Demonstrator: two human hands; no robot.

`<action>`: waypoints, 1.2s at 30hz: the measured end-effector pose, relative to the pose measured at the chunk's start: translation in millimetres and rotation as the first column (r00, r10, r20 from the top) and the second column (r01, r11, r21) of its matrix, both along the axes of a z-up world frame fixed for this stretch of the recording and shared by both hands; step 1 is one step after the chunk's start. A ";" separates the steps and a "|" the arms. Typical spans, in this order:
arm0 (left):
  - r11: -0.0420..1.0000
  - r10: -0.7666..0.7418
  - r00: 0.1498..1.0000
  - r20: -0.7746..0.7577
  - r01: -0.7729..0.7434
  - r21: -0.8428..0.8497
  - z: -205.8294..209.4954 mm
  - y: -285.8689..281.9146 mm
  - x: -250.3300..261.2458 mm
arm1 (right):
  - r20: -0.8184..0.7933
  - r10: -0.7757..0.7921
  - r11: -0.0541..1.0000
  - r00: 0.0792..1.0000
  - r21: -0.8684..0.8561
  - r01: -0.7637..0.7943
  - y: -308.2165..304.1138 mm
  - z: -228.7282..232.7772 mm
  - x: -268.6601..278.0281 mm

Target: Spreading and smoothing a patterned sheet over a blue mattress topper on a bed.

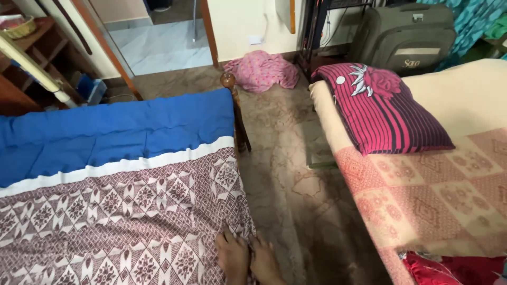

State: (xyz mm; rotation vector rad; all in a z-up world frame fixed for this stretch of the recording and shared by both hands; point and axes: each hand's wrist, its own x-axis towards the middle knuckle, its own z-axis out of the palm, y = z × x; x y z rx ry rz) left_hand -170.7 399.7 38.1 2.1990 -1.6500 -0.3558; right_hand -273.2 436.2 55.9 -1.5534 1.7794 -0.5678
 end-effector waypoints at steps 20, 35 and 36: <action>0.987 0.140 0.965 -0.220 -0.120 0.105 107.9 -30.9 4.0 | 0.031 -0.188 0.957 0.982 -0.219 0.190 26.9 23.2 16.5; 0.943 0.093 0.987 -0.135 -0.044 0.329 110.7 -72.3 -9.6 | 0.196 -0.243 0.917 0.950 -0.273 0.291 -21.0 17.2 9.3; 0.943 0.091 0.987 -0.135 -0.042 0.330 81.7 -83.4 -9.0 | 0.195 -0.246 0.917 0.950 -0.272 0.293 -19.5 24.3 9.6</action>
